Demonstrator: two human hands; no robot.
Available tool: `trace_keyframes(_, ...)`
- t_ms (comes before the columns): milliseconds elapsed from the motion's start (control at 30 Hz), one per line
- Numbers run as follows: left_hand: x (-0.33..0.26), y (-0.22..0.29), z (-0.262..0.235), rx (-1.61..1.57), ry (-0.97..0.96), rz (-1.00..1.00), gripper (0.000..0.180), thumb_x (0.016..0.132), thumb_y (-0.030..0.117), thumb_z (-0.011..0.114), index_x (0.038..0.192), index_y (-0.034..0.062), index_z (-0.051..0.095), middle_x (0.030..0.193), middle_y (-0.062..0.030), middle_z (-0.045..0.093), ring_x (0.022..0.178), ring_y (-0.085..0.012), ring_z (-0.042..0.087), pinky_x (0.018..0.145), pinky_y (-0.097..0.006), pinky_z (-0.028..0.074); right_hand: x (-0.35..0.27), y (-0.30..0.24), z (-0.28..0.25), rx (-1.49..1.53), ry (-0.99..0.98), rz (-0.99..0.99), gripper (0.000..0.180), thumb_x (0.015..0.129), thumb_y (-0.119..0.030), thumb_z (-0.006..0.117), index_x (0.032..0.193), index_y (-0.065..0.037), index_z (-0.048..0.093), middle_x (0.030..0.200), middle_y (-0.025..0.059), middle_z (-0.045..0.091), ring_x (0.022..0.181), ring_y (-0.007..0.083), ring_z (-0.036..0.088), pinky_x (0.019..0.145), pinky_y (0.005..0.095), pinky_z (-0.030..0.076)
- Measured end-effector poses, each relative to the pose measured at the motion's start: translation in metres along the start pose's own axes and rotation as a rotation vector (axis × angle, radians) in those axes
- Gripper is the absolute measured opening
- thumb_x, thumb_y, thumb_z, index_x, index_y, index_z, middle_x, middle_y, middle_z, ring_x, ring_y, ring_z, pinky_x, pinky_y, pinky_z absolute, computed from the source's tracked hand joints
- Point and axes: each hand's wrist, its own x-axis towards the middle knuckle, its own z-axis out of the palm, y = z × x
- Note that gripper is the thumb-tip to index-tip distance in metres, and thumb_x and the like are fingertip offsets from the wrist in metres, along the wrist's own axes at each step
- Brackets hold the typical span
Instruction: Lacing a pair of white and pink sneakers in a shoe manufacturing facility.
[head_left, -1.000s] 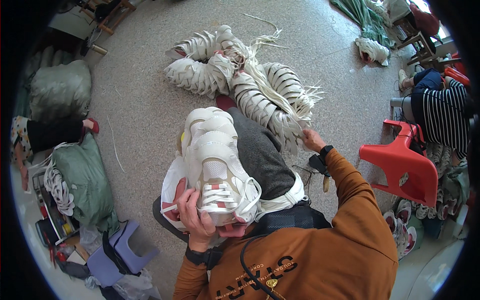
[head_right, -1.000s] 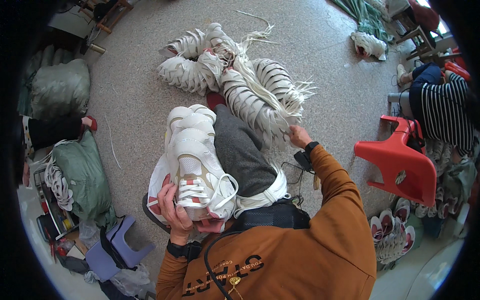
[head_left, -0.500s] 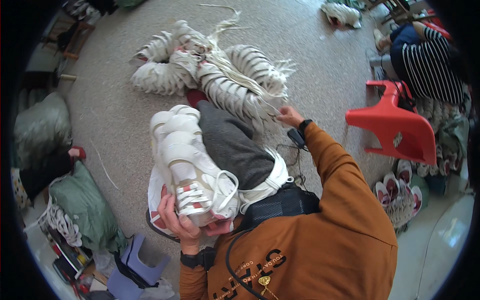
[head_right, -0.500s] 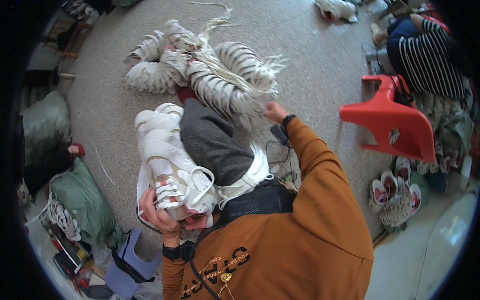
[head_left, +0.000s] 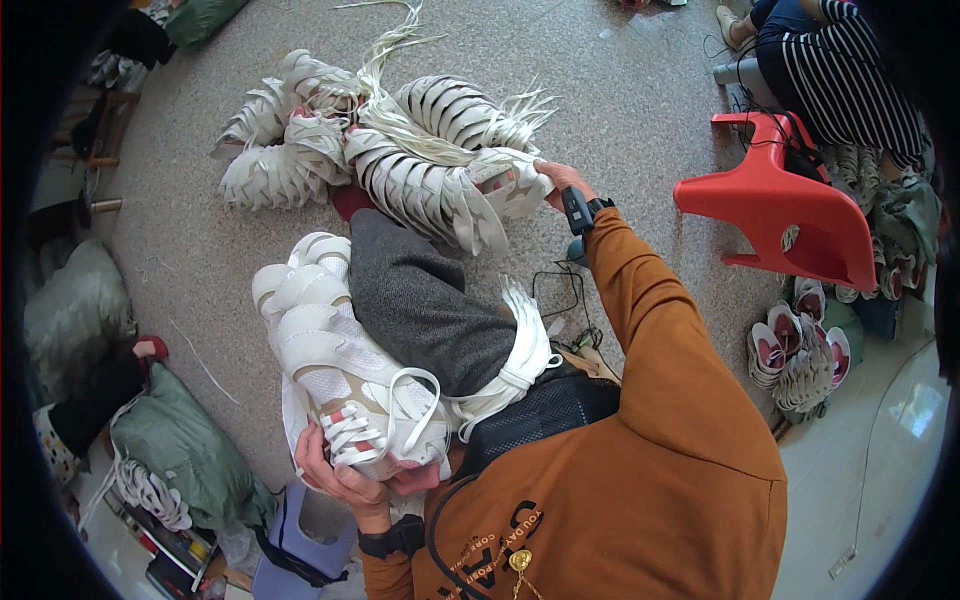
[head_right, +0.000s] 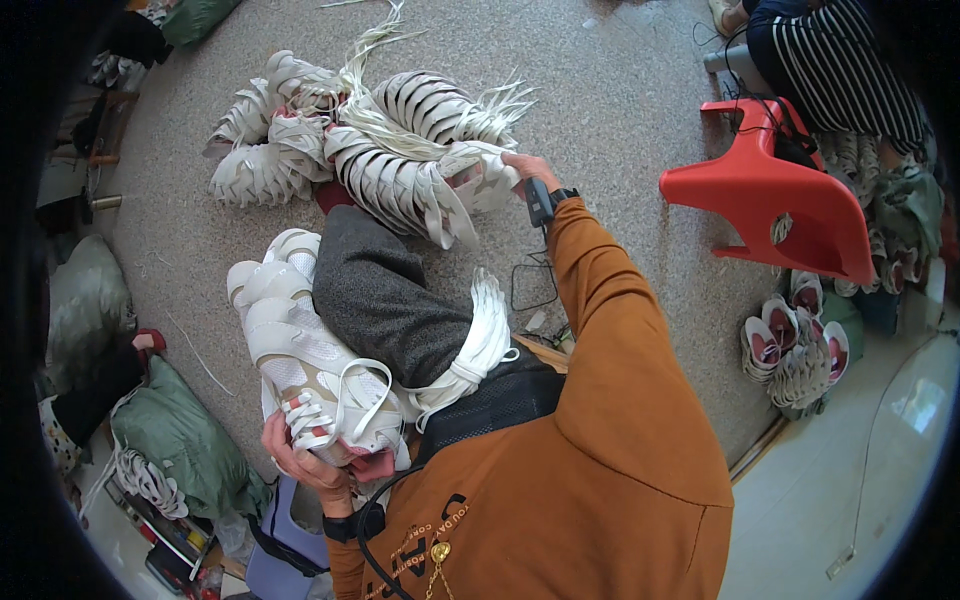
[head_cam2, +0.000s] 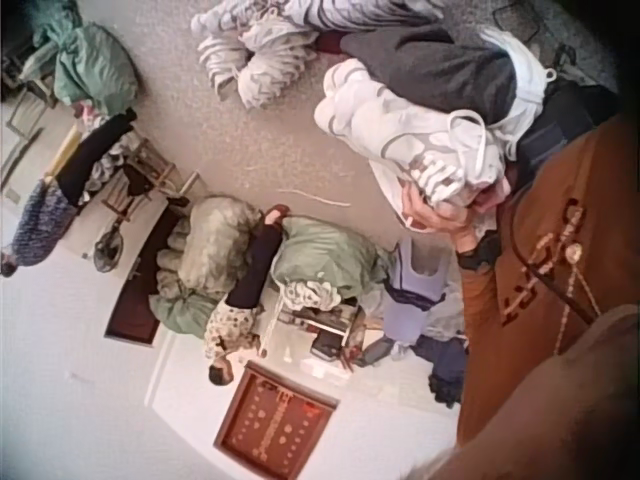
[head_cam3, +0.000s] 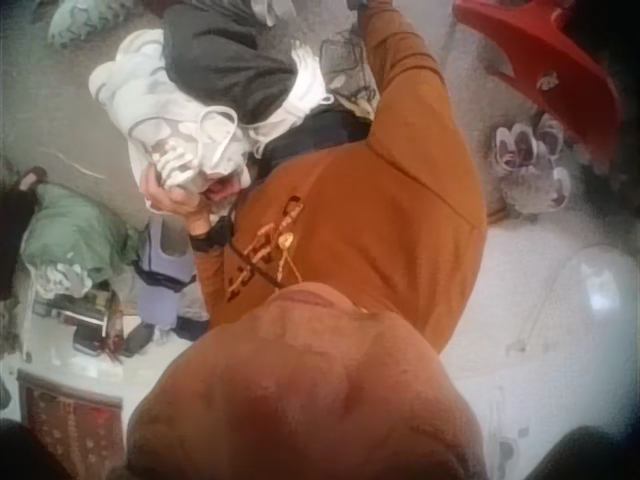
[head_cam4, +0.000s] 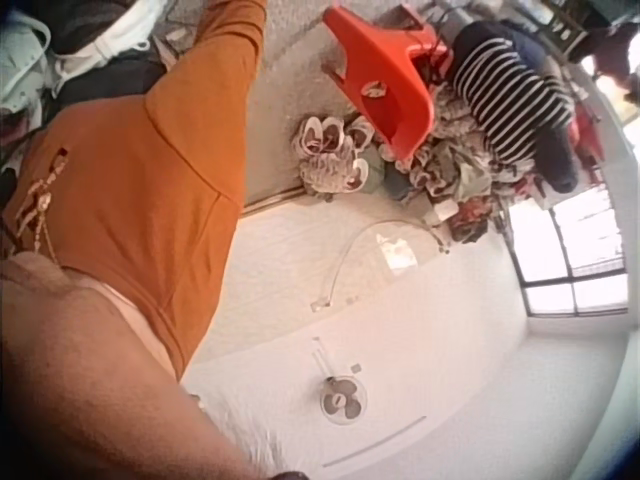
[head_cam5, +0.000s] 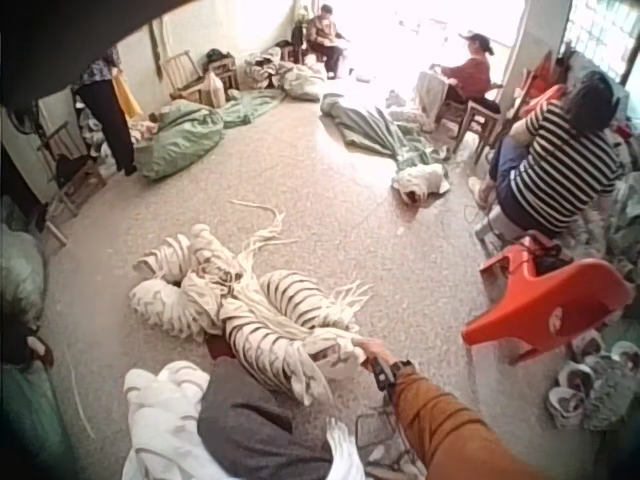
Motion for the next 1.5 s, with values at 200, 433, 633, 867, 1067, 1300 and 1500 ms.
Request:
trace_keyframes(200, 0.003, 0.002, 0.002, 0.005, -0.023, 0.013, 0.069, 0.103, 0.05, 0.028, 0.132, -0.0074, 0.053, 0.129, -0.0246, 0.052, 0.118, -0.038, 0.053, 0.105, -0.051, 0.04, 0.009, 0.001, -0.019, 0.036, 0.017, 0.017, 0.048, 0.097, -0.018, 0.068, 0.136, 0.007, 0.053, 0.128, 0.0174, 0.065, 0.11, 0.0292, 0.068, 0.093, 0.0431, 0.056)
trace_keyframes(433, 0.003, -0.004, 0.003, -0.017, 0.032, 0.025, 0.065, 0.099, 0.047, 0.034, 0.127, -0.0073, 0.057, 0.127, -0.0255, 0.055, 0.113, -0.038, 0.056, 0.1, -0.048, 0.044, 0.024, 0.017, -0.032, 0.039, 0.019, 0.042, 0.045, 0.097, -0.019, 0.067, 0.133, 0.005, 0.056, 0.124, 0.0166, 0.067, 0.107, 0.0281, 0.069, 0.092, 0.0409, 0.059)
trace_keyframes(633, -0.001, -0.001, -0.002, 0.018, 0.037, -0.039, 0.067, 0.102, 0.052, 0.032, 0.128, -0.0041, 0.058, 0.126, -0.0226, 0.058, 0.111, -0.0353, 0.056, 0.097, -0.044, 0.042, 0.02, 0.025, -0.016, 0.011, 0.099, 0.09, 0.045, 0.098, -0.021, 0.069, 0.134, 0.003, 0.056, 0.126, 0.0151, 0.067, 0.105, 0.0288, 0.07, 0.093, 0.042, 0.059)
trace_keyframes(867, 0.005, -0.002, 0.004, -0.056, 0.029, 0.024, 0.062, 0.102, 0.046, 0.034, 0.128, -0.0048, 0.057, 0.127, -0.0246, 0.056, 0.114, -0.0367, 0.056, 0.099, -0.045, 0.043, 0.021, 0.012, -0.039, 0.016, 0.067, 0.062, 0.044, 0.098, -0.021, 0.069, 0.134, 0.0, 0.056, 0.127, 0.014, 0.067, 0.106, 0.0279, 0.069, 0.093, 0.0399, 0.058)
trace_keyframes(1067, -0.001, -0.008, 0.003, -0.067, 0.039, 0.029, 0.06, 0.102, 0.044, 0.035, 0.129, -0.0053, 0.055, 0.127, -0.0252, 0.056, 0.114, -0.0375, 0.056, 0.1, -0.046, 0.043, 0.017, 0.012, -0.028, -0.057, 0.093, 0.063, 0.044, 0.099, -0.022, 0.068, 0.134, 0.001, 0.055, 0.126, 0.0143, 0.066, 0.107, 0.0268, 0.068, 0.094, 0.0383, 0.057)
trace_keyframes(1300, 0.004, -0.005, 0.008, -0.12, 0.033, 0.035, 0.061, 0.101, 0.044, 0.036, 0.128, -0.007, 0.057, 0.128, -0.0259, 0.056, 0.116, -0.0384, 0.056, 0.101, -0.046, 0.043, 0.021, 0.002, -0.044, 0.009, 0.059, 0.059, 0.05, 0.1, -0.025, 0.065, 0.139, 0.003, 0.05, 0.126, 0.016, 0.065, 0.111, 0.0286, 0.067, 0.097, 0.0434, 0.058)
trace_keyframes(1500, 0.014, -0.004, 0.031, -0.302, 0.102, 0.098, 0.06, 0.103, 0.043, 0.035, 0.13, -0.0058, 0.057, 0.129, -0.024, 0.056, 0.113, -0.0357, 0.057, 0.097, -0.044, 0.045, 0.048, -0.082, -0.162, -0.922, -0.245, -0.678, 0.033, 0.083, -0.02, 0.078, 0.108, 0.001, 0.071, 0.096, 0.0121, 0.072, 0.089, 0.0251, 0.071, 0.08, 0.038, 0.057)
